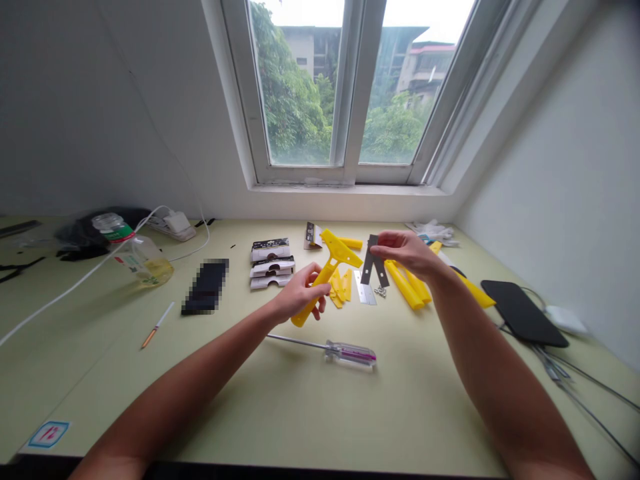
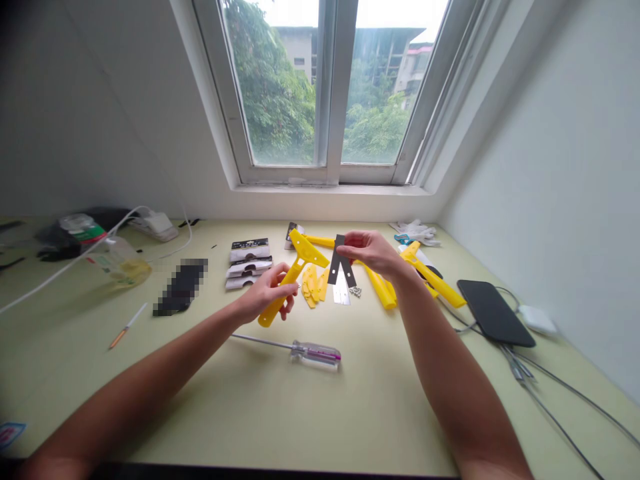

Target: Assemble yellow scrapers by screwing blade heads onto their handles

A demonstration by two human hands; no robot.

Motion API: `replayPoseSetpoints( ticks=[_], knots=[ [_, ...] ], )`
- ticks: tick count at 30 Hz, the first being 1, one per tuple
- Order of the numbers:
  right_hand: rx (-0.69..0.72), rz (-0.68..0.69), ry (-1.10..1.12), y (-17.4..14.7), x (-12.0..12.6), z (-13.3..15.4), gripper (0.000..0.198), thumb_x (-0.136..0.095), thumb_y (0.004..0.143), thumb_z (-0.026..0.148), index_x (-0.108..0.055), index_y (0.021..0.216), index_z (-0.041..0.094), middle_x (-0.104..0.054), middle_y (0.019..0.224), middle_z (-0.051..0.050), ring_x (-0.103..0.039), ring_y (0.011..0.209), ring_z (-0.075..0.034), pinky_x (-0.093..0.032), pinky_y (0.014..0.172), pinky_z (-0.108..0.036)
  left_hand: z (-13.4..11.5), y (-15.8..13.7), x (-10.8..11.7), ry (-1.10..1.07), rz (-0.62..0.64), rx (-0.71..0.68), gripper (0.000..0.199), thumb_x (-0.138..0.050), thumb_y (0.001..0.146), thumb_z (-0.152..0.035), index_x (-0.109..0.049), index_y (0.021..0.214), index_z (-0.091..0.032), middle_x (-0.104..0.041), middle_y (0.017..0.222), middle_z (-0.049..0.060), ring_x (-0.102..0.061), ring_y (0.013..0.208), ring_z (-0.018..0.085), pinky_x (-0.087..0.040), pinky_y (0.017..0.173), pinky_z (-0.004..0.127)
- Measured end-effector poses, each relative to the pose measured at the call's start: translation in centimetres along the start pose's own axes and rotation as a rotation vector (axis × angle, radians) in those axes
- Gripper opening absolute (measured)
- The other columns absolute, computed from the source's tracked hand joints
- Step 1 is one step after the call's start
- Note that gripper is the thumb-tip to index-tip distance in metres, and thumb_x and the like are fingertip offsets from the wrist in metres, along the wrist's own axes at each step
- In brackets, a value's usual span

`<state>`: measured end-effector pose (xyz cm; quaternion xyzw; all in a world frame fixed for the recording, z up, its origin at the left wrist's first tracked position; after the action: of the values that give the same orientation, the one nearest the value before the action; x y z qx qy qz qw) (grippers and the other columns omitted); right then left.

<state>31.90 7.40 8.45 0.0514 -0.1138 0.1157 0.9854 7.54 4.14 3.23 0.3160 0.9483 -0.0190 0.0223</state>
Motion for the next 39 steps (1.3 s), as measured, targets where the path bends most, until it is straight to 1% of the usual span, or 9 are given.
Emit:
replayPoseSetpoints(
  ticks=[4,7,9,12,16,21,28,33,39],
  knots=[
    [-0.096,0.060,-0.220,0.8,-0.1,-2.0,0.034,-0.077,0.067,0.046,-0.066,0.073,0.015,-0.065,0.066,-0.001,-0.059,0.059,-0.013,-0.047,0.055,-0.025,0.3,0.3,0.7,0.041,-0.097,0.046,0.031,-0.067,0.080,-0.035,-0.043,0.091,-0.019,-0.056,0.081,-0.001,-0.060,0.054,0.012,-0.052,0.043,0.027],
    [-0.219,0.069,-0.421,1.1,0.0,-3.5,0.026,-0.075,0.066,0.040,-0.066,0.064,0.016,-0.064,0.059,-0.001,-0.057,0.054,-0.012,-0.046,0.052,-0.024,0.3,0.4,1.1,0.043,-0.131,0.067,0.032,-0.067,0.080,-0.035,-0.042,0.091,-0.020,-0.055,0.079,-0.002,-0.059,0.053,0.012,-0.052,0.043,0.027],
    [-0.271,0.042,-0.539,1.2,0.4,-4.0,0.021,-0.074,0.065,0.035,-0.068,0.062,0.016,-0.064,0.057,-0.002,-0.057,0.052,-0.013,-0.046,0.050,-0.025,0.2,0.4,1.1,0.048,-0.135,0.072,0.032,-0.067,0.080,-0.035,-0.041,0.091,-0.020,-0.055,0.078,-0.002,-0.059,0.053,0.012,-0.052,0.044,0.027],
    [-0.250,-0.051,-0.623,1.2,1.2,-3.9,0.017,-0.073,0.066,0.033,-0.071,0.072,0.017,-0.069,0.064,-0.004,-0.058,0.054,-0.013,-0.044,0.049,-0.024,0.2,0.4,1.0,0.054,-0.127,0.078,0.033,-0.068,0.080,-0.036,-0.042,0.091,-0.020,-0.055,0.077,-0.002,-0.059,0.053,0.012,-0.053,0.044,0.027],
    [-0.164,-0.085,-0.430,0.9,1.5,-2.6,0.028,-0.071,0.071,0.036,-0.071,0.091,0.016,-0.072,0.078,-0.006,-0.062,0.064,-0.015,-0.050,0.055,-0.026,0.2,0.3,0.9,0.069,-0.105,0.090,0.033,-0.069,0.080,-0.037,-0.043,0.092,-0.020,-0.057,0.080,0.000,-0.060,0.054,0.012,-0.053,0.045,0.027],
    [-0.057,-0.033,-0.157,-0.1,0.7,0.0,0.042,-0.077,0.070,0.039,-0.067,0.105,0.018,-0.069,0.077,-0.003,-0.059,0.064,-0.013,-0.050,0.058,-0.027,0.2,0.3,1.0,0.086,-0.089,0.102,0.034,-0.070,0.079,-0.038,-0.044,0.091,-0.019,-0.057,0.081,0.000,-0.060,0.055,0.012,-0.054,0.045,0.027],
    [-0.023,-0.092,-0.067,-0.8,0.3,1.9,0.048,-0.083,0.063,0.043,-0.065,0.099,0.018,-0.069,0.073,-0.002,-0.060,0.061,-0.012,-0.051,0.060,-0.028,0.3,0.3,1.0,0.091,-0.073,0.108,0.034,-0.069,0.080,-0.039,-0.045,0.091,-0.019,-0.057,0.082,0.001,-0.060,0.056,0.012,-0.054,0.046,0.027],
    [0.055,-0.161,-0.047,-1.0,-0.2,2.5,0.045,-0.083,0.062,0.045,-0.066,0.092,0.016,-0.071,0.075,-0.004,-0.064,0.066,-0.015,-0.055,0.066,-0.032,0.6,0.2,0.4,0.130,0.011,0.117,0.033,-0.069,0.080,-0.038,-0.044,0.091,-0.019,-0.059,0.081,0.001,-0.060,0.055,0.011,-0.054,0.046,0.027],
    [0.161,-0.067,-0.200,-0.9,-2.5,2.8,0.050,-0.074,0.074,0.042,-0.065,0.116,0.018,-0.071,0.085,-0.006,-0.066,0.077,-0.017,-0.056,0.074,-0.035,0.3,-0.4,-0.8,0.173,0.099,0.112,0.032,-0.068,0.081,-0.038,-0.044,0.092,-0.019,-0.062,0.085,0.003,-0.060,0.056,0.011,-0.055,0.048,0.027]
  ],
)
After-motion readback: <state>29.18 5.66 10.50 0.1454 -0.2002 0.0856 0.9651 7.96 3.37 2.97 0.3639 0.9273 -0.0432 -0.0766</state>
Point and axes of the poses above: each hand's wrist, its own y-axis towards the middle knuckle, its own x-axis out of the back of the hand, z = x × y, the point moved 4 cm from there along y, towards the middle knuckle
